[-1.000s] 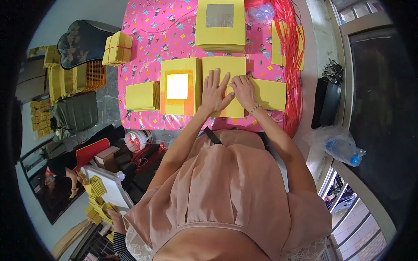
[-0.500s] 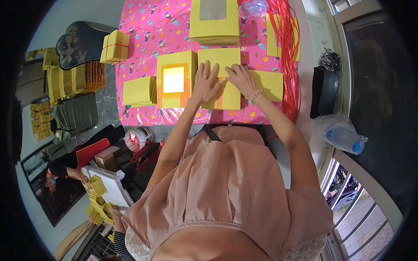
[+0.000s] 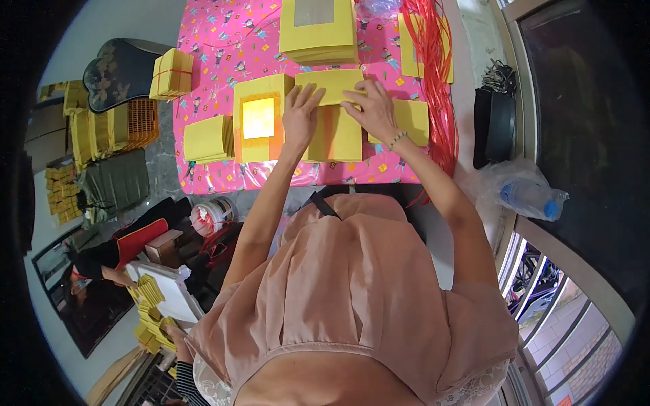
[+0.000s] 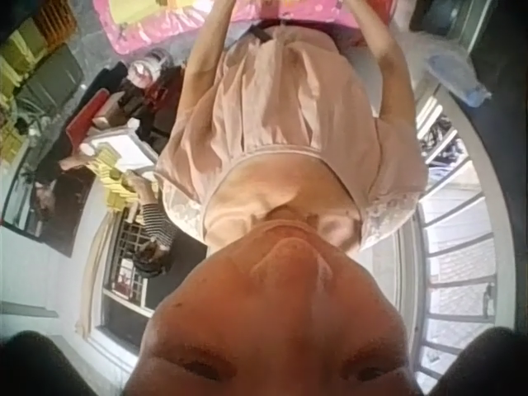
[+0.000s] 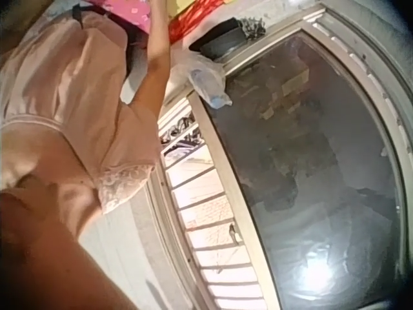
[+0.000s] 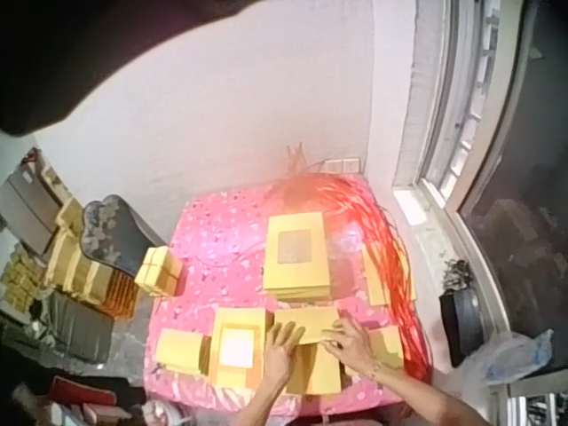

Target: Assembling and stacking yellow paper boxes or covers.

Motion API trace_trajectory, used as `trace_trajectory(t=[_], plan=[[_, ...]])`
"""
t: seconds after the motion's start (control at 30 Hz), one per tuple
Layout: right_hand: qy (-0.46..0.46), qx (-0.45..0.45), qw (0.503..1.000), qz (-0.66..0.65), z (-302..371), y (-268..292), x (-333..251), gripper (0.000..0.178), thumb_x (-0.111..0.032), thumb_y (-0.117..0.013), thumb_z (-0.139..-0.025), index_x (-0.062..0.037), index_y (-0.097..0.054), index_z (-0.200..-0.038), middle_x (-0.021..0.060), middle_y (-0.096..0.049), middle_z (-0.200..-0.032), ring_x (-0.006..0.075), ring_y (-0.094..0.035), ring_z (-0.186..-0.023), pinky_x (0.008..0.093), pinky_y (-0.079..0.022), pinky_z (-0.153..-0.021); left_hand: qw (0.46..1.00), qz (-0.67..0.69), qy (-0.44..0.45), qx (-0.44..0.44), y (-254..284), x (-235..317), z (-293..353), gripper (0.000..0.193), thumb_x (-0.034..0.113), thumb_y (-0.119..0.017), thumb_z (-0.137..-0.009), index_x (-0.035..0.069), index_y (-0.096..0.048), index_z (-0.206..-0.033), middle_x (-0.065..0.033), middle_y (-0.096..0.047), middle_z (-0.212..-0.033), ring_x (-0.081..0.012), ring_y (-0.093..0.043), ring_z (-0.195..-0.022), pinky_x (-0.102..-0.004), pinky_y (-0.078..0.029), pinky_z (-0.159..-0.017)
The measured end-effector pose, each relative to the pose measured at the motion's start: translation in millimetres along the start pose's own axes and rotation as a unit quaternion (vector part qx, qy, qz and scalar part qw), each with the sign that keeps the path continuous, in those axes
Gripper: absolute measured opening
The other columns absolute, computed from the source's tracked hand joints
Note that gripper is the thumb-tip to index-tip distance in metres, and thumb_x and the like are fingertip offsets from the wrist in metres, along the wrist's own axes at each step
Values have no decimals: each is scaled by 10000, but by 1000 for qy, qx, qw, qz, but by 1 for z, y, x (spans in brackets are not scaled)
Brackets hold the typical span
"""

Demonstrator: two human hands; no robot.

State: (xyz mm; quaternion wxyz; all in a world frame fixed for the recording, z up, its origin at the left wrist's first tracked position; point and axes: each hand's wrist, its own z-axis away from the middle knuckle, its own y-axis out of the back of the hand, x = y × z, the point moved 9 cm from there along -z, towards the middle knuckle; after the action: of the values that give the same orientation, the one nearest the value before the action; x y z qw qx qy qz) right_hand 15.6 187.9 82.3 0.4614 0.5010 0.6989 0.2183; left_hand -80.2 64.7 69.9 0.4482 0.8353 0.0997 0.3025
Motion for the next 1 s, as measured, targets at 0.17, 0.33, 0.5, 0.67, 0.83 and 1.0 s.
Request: trace_trajectory(t=[0.17,0.33,0.5,0.67,0.83,1.0], plan=[[-419,119,853,-286,58,19,63,442,-282,-686,-877,-44,-551,-1224,82,-584,-1093,185,-572,-988,334,-504,-794,999,6,-46,19,6,46,2,494,2,-631,-698,178,-667,-1158,-93,-616,-1240,-389,-519,-1167,-452,-472,-932],[-532,63,671,-513,128,14,77,351,-162,-613,-934,-33,-492,-1237,63,-621,-1101,136,-605,-1003,311,-526,-796,992,55,-106,-26,-21,95,25,552,25,-627,-690,178,-622,-1221,-99,-556,-1304,-389,-494,-1196,-468,-451,-957],[-506,85,701,-496,173,23,106,365,-97,-587,-936,-24,-469,-1274,69,-611,-1138,141,-597,-1029,277,-487,-882,984,98,-100,-108,-38,119,52,621,43,-610,-721,140,-514,-1327,-160,-471,-1363,-409,-441,-1244,-479,-393,-1024],[-514,79,736,-434,203,13,132,407,-73,-569,-945,-17,-432,-1324,95,-581,-1220,152,-578,-1093,289,-480,-925,972,74,-110,-192,-49,132,90,599,57,-583,-768,18,-454,-1351,-228,-397,-1404,-408,-362,-1311,-479,-336,-1077],[-512,84,747,-415,213,-2,149,388,-68,-586,-922,-29,-465,-1289,83,-603,-1167,151,-587,-1053,283,-478,-895,955,65,-129,-260,-73,150,117,611,76,-570,-791,-64,-406,-1363,-245,-351,-1440,-407,-340,-1331,-472,-299,-1105],[-519,60,748,-410,216,-12,156,387,-56,-574,-924,-25,-452,-1289,88,-596,-1176,160,-585,-1059,285,-476,-899,955,1,-147,-258,-92,155,118,711,72,-589,-773,-91,-313,-1408,-249,-306,-1471,-405,-305,-1358,-457,-277,-1126]])
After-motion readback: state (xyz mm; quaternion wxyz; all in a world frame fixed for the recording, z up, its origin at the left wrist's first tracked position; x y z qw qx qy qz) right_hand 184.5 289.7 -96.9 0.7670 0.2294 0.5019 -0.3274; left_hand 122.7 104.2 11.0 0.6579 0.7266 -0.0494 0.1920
